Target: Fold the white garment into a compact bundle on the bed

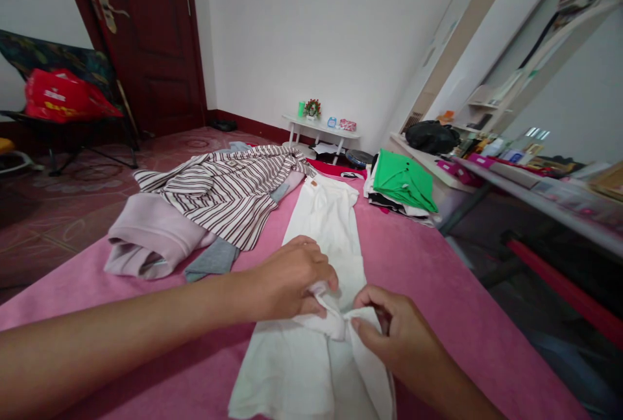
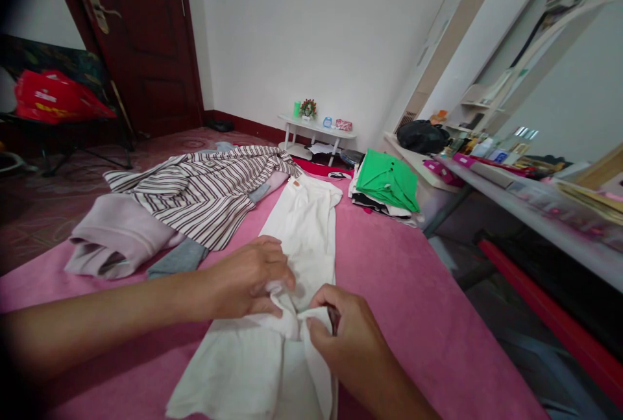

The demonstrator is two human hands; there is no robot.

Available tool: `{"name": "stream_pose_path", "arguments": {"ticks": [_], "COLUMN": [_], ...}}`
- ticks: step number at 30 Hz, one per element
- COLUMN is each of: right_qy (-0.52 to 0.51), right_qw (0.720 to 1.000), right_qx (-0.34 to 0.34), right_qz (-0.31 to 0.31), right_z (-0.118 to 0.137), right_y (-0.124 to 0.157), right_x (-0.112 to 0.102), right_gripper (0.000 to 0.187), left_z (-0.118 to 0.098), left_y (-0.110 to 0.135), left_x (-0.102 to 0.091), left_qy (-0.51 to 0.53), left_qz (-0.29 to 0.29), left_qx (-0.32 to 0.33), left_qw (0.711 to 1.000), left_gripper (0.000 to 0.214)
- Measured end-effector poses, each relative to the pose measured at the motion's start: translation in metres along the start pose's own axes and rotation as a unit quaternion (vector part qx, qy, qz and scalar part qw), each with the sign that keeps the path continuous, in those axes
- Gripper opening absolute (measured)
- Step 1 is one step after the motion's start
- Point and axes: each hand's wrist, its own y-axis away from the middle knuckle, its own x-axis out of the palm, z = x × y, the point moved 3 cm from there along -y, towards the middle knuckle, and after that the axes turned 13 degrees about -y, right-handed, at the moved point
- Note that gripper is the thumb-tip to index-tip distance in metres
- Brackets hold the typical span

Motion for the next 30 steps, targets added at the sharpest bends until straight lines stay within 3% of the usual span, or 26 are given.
{"name": "stream_pose_path", "arguments": {"ticks": [2,6,10,12,14,19,22,24,27,30], "right_qy": [-0.03,-0.022,0.02,-0.004,-0.029,0.061,0.154,0.173,0.118,-0.021], "right_qw": [0.999,0.999,0.992,0.983,0.978,0.988,0.97,0.964,0.978,0.98], "right_qx": [0.005,-0.02,-0.063,-0.043,-0.019,-0.112,-0.171,-0.191,-0.17,-0.117], "right_qz": [-0.028,-0.038,0.105,0.179,0.204,0.081,0.075,0.072,-0.023,-0.162], "right_z": [-0.004,-0.002,0.015,0.02,0.021,0.019,0.017,0.015,0.007,-0.019], "right_y": [-0.001,0.006,0.029,0.039,0.039,0.007,-0.006,-0.01,-0.019,-0.038], "right_x": [-0.006,-0.016,-0.008,-0.002,0.002,0.005,0.017,0.024,0.013,-0.024], "right_gripper": [0.006,0.005,0.007,0.009,0.01,0.023,0.045,0.033,0.017,0.013], "left_z": [-0.014,-0.04,-0.045,-0.046,-0.05,-0.064,-0.065,-0.062,-0.058,-0.055], "left_y": [0.012,0.042,0.063,0.067,0.069,0.063,0.059,0.058,0.06,0.064], "left_x": [-0.015,-0.045,-0.059,-0.057,-0.052,-0.039,-0.039,-0.043,-0.05,-0.055], "left_qy": [-0.033,-0.039,0.043,0.075,0.099,0.101,0.092,0.086,0.081,0.085], "left_qz": [0.003,0.058,0.104,0.119,0.12,0.129,0.144,0.141,0.133,0.132], "left_qx": [0.025,0.048,0.004,-0.001,0.019,0.061,0.048,0.032,0.016,0.01], "left_qw": [0.999,0.996,0.994,0.99,0.988,0.985,0.984,0.986,0.988,0.988], "left_gripper": [0.011,0.009,0.01,0.014,0.016,0.019,0.023,0.025,0.029,0.03]}}
